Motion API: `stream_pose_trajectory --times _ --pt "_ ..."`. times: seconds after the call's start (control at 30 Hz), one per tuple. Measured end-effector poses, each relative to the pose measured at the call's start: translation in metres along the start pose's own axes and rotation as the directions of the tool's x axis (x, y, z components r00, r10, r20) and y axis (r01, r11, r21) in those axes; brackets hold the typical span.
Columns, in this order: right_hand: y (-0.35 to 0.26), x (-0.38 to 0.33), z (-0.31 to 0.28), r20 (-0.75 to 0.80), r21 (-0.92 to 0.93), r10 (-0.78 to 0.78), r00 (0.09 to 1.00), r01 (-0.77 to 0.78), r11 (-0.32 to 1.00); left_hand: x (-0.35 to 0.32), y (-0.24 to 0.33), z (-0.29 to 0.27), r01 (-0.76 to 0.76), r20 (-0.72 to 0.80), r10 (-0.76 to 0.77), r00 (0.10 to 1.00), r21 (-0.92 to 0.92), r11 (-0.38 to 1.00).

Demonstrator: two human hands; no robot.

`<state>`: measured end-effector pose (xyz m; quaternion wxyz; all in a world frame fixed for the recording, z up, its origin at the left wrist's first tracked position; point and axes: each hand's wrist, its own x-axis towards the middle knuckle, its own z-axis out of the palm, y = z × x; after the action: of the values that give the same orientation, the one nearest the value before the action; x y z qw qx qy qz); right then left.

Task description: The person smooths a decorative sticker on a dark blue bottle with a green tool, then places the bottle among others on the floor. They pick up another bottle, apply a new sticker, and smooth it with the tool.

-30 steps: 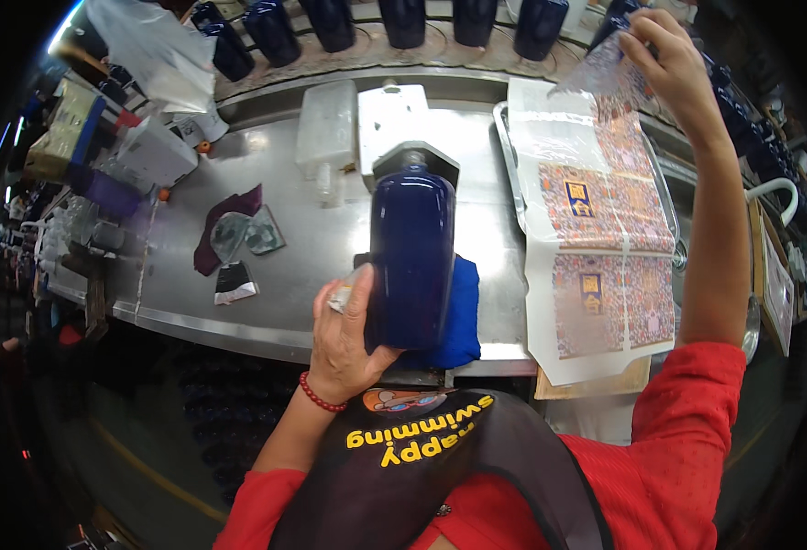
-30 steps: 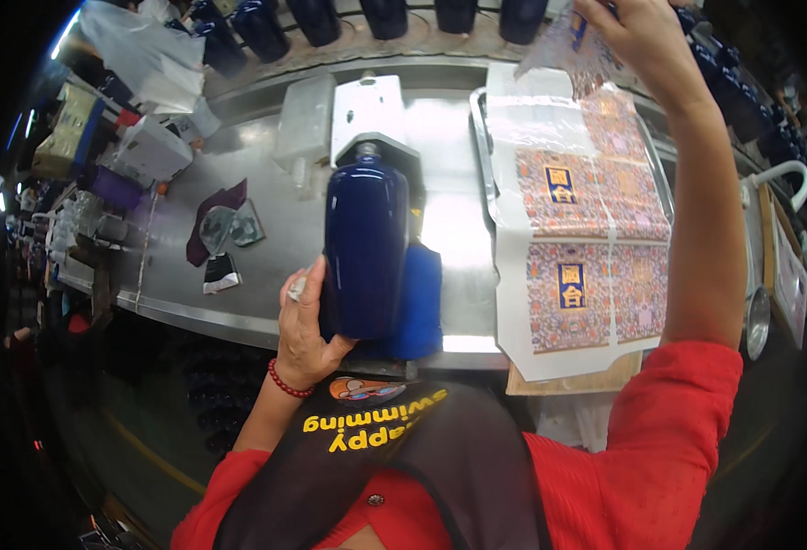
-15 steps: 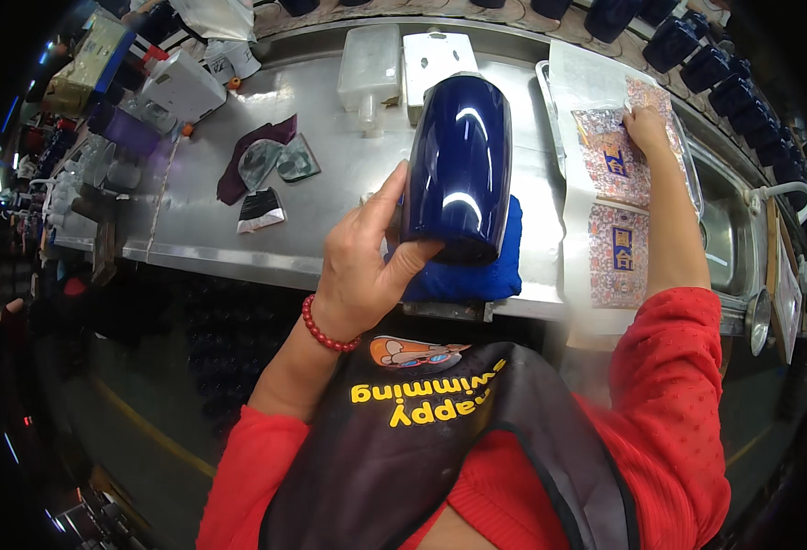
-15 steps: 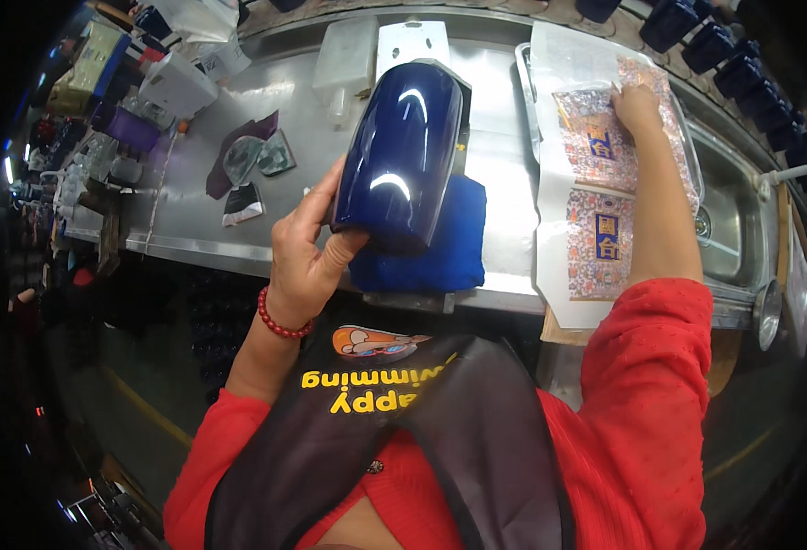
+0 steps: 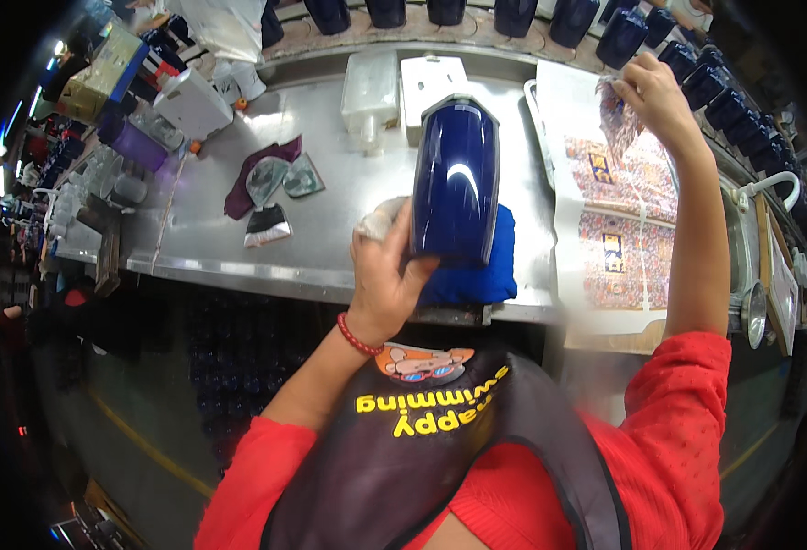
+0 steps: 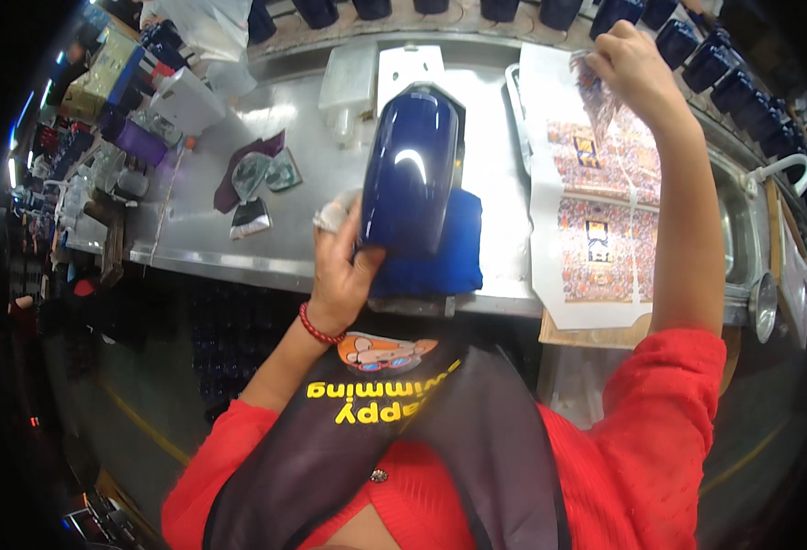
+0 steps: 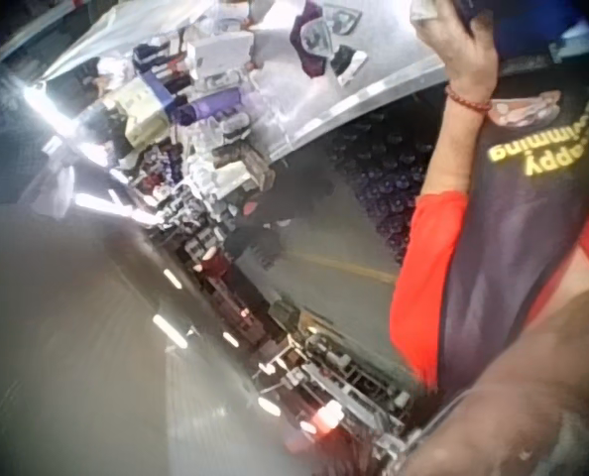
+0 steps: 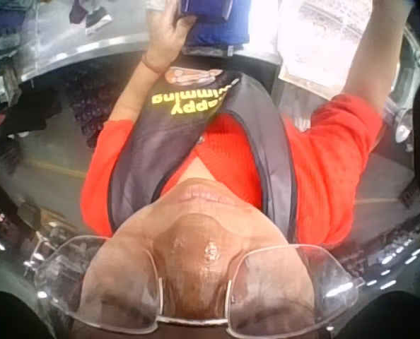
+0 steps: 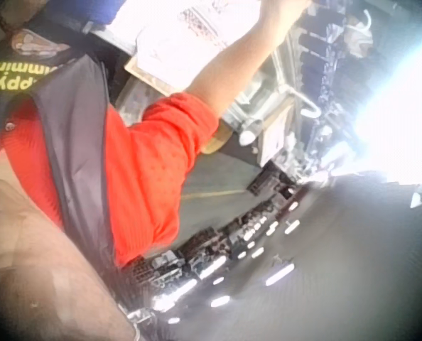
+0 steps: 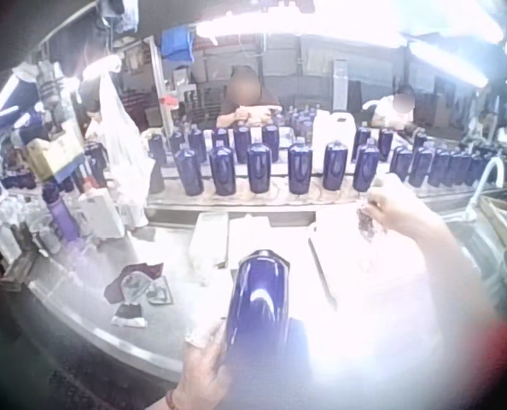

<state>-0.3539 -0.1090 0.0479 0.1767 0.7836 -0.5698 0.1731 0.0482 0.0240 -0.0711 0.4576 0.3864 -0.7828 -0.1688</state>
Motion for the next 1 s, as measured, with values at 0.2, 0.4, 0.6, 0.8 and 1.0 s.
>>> stream_pose_trajectory --times 0.2,0.4,0.6,0.8,1.0 --pt "-0.071 -0.003 -0.076 0.039 0.223 -0.112 0.993 0.100 0.970 -0.020 -0.010 0.013 0.074 0.168 -0.099 0.981 0.146 0.987" --pt "-0.102 -0.008 -0.106 -0.005 0.339 -0.284 0.959 0.269 0.901 -0.026 -0.015 0.011 0.047 0.182 -0.088 0.979 0.223 0.974" --pt "-0.126 -0.016 -0.112 -0.003 0.346 -0.297 0.955 0.280 0.895 0.008 0.008 -0.009 -0.034 0.123 0.023 0.992 0.089 0.995" --pt "-0.155 -0.017 -0.122 -0.046 0.446 -0.368 0.929 0.349 0.825 0.096 0.069 -0.012 -0.258 0.005 0.258 0.966 0.094 0.962" --pt "-0.165 -0.019 -0.137 -0.084 0.477 -0.412 0.907 0.400 0.783 0.122 0.096 -0.047 -0.378 0.018 0.381 0.924 0.190 0.906"
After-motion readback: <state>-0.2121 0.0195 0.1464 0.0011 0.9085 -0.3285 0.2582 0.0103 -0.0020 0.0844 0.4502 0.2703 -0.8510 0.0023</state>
